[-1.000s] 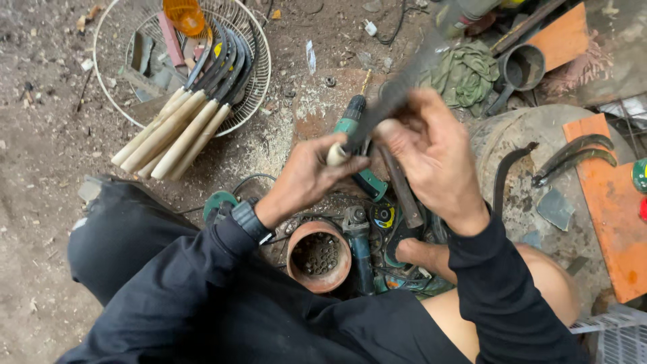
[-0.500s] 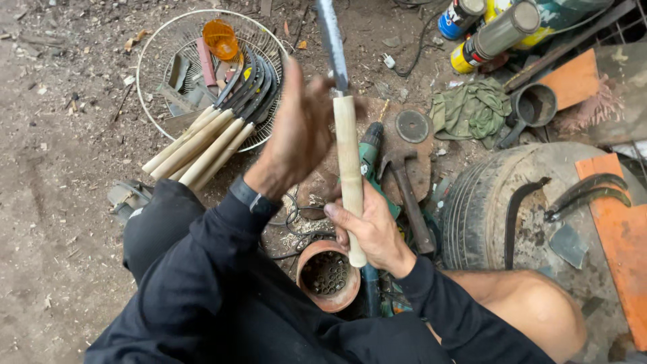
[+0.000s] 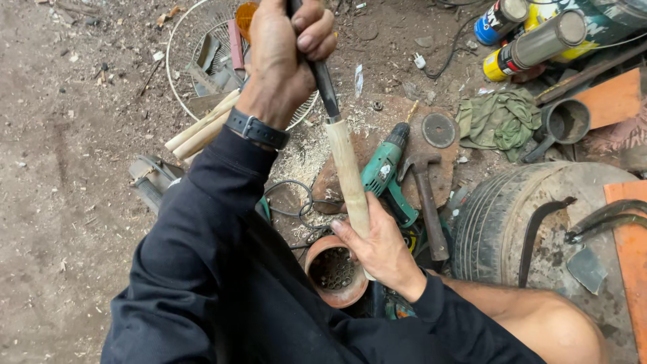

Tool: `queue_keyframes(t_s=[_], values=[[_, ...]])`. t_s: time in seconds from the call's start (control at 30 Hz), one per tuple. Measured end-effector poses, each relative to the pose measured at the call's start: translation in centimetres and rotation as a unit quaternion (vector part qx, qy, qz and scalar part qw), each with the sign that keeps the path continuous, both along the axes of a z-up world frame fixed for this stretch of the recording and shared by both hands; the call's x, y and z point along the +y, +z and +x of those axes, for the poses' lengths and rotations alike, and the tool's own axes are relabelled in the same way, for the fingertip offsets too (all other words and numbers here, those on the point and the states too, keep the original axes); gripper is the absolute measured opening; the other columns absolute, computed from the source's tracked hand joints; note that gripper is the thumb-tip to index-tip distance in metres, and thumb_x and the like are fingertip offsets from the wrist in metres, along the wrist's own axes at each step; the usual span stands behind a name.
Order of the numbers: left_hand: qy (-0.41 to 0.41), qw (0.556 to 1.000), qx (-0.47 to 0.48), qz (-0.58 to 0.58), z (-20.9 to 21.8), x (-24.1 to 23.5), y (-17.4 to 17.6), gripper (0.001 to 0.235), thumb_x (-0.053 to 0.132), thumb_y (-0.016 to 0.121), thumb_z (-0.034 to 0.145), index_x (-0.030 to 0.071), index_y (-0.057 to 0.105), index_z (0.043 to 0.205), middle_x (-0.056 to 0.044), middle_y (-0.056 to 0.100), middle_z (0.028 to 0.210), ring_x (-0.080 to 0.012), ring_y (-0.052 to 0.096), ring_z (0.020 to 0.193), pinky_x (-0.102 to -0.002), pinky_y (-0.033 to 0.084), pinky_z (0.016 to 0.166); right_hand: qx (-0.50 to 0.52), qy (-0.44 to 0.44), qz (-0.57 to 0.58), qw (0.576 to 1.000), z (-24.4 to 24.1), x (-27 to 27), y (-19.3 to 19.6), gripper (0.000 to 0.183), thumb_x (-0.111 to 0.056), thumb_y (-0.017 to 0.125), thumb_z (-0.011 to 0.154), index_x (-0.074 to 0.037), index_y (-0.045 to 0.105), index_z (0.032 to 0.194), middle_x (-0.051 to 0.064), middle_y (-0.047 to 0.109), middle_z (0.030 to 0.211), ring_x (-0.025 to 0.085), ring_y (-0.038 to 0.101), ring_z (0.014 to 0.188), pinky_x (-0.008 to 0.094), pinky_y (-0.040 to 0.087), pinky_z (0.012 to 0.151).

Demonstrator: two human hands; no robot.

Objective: The person drills a hole into a wooden handle, then inserts a curved metal blade into the hole and taps it with a hammer to secure it. The person repeats this process for multiple handles, assembling them into finished tools.

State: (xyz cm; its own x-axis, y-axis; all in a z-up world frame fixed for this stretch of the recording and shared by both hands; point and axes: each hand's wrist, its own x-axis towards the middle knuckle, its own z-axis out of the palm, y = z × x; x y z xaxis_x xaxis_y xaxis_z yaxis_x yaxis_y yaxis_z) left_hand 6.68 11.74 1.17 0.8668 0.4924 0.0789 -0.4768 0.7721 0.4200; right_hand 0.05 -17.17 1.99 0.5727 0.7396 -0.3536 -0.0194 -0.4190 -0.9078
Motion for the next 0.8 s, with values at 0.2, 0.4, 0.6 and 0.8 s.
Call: queue_keyframes(t_s=[0.2,0.4,0.6,0.8], values=[[-0.023,0.997,-0.053,0.055,-0.2,-0.3,-0.5,0.049,0.041,0.030,0.115,0.012,0.038,0.076,0.004,0.035,0.064,-0.0073,0.030,0.049,-0.027,0.025,0.047,-0.063,0.008,-0.011,0.998,-0.1,-0.1,-0.1,0.028,-0.016,0.067,0.095,-0.006,0.052,0.116,-0.003,0.054,0.066,0.005,0.053,0.051,0.024,0.046,0.046],[-0.027,0.996,-0.063,0.054,-0.8,-0.1,0.0,0.052,0.042,0.028,0.116,0.011,0.036,0.074,0.003,0.032,0.064,-0.0080,0.029,0.049,-0.025,0.023,0.043,0.115,0.054,0.030,0.991,0.7,-0.8,0.3,0.018,-0.013,0.065,0.095,-0.005,0.053,0.106,-0.003,0.054,0.065,0.006,0.051,0.045,0.024,0.045,0.039],[-0.019,0.994,-0.073,0.081,-0.9,-0.4,-0.2,0.050,0.040,0.028,0.116,0.012,0.035,0.074,0.003,0.030,0.064,-0.0066,0.028,0.045,-0.025,0.023,0.044,0.148,0.072,0.052,0.985,0.8,-1.0,0.3,0.015,-0.012,0.065,0.098,-0.004,0.053,0.102,-0.002,0.053,0.062,0.005,0.050,0.045,0.023,0.043,0.041],[0.015,0.994,-0.068,0.087,-0.8,-0.7,0.1,0.048,0.035,0.033,0.118,0.013,0.038,0.075,0.004,0.031,0.063,-0.0069,0.027,0.046,-0.026,0.023,0.044,0.157,0.061,0.046,0.985,0.9,-1.1,0.6,0.016,-0.013,0.064,0.097,-0.004,0.053,0.102,-0.002,0.053,0.060,0.006,0.049,0.042,0.023,0.042,0.038]])
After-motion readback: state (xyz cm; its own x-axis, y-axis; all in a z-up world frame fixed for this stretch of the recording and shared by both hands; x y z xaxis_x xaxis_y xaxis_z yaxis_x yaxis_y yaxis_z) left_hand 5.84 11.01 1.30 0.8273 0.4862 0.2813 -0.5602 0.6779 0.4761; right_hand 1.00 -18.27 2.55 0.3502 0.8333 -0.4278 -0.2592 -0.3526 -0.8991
